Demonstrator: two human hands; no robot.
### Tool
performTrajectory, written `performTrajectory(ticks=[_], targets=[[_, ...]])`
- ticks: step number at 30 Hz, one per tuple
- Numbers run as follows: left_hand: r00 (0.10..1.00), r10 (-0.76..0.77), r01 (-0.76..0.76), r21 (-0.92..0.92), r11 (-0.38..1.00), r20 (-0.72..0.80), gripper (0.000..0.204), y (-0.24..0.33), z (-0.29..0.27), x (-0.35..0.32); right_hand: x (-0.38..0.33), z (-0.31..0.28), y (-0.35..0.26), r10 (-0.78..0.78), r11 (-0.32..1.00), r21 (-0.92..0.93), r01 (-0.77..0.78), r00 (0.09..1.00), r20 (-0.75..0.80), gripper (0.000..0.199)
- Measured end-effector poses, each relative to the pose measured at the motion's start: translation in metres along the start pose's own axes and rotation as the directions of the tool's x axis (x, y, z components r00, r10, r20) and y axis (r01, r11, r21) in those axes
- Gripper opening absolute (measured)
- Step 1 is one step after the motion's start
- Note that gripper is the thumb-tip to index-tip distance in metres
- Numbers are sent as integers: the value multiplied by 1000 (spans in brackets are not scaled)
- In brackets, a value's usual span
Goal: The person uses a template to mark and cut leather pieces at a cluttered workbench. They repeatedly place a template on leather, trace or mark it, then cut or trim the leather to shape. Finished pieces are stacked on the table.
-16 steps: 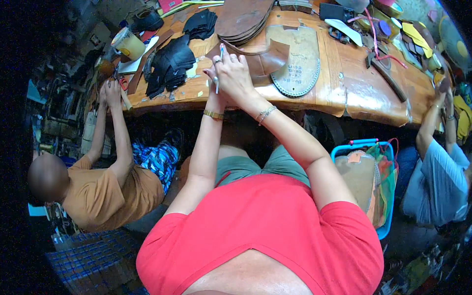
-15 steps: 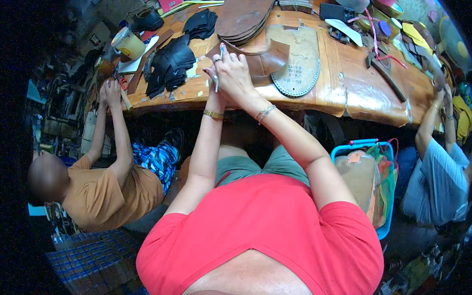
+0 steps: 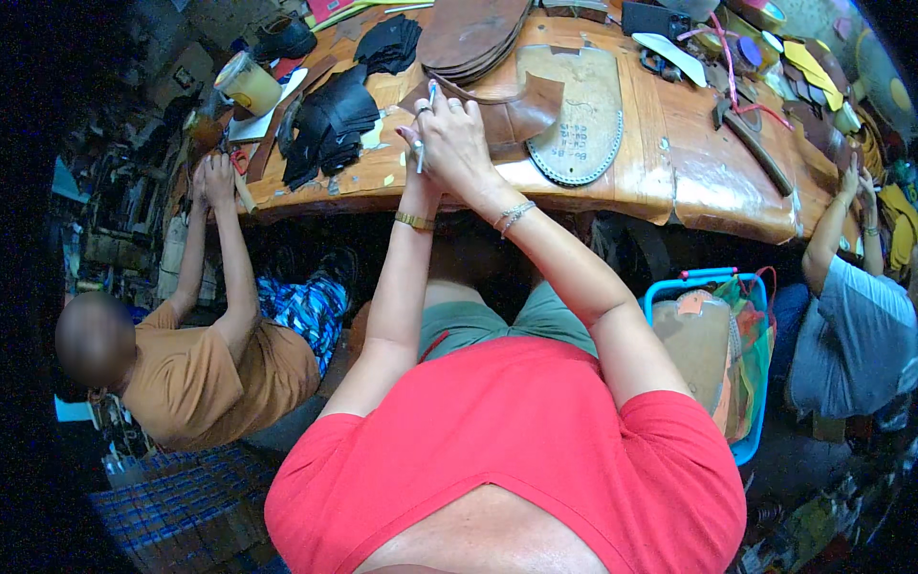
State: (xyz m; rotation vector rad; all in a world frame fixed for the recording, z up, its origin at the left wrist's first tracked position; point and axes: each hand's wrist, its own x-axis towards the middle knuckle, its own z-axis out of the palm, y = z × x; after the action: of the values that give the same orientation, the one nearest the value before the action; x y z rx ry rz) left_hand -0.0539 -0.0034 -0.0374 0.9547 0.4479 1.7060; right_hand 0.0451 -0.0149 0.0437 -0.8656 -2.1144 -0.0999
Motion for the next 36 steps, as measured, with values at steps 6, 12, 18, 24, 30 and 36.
performTrajectory(ticks=[6,12,18,24,30,36], targets=[[978,-128,106,-135,985,-166,11,7,18,10,-22,-14,18,-14,1000,-1,14,999,-34,32],[918,-154,102,-159,982,-365,24,12,35,10,-38,-33,28,-26,998,51,26,1000,5,28],[957,-136,93,-170,981,-257,14,2,9,13,-50,-45,42,-15,994,112,17,1000,-15,25],[944,-128,81,-161,984,-306,9,8,29,12,-54,-55,66,127,981,157,-116,990,-60,17],[947,-119,70,-171,983,-297,5,16,41,10,-48,-58,90,196,938,304,-167,978,-65,11],[956,-100,54,-171,984,-275,5,7,27,12,-45,-56,111,210,911,354,-211,977,42,12]])
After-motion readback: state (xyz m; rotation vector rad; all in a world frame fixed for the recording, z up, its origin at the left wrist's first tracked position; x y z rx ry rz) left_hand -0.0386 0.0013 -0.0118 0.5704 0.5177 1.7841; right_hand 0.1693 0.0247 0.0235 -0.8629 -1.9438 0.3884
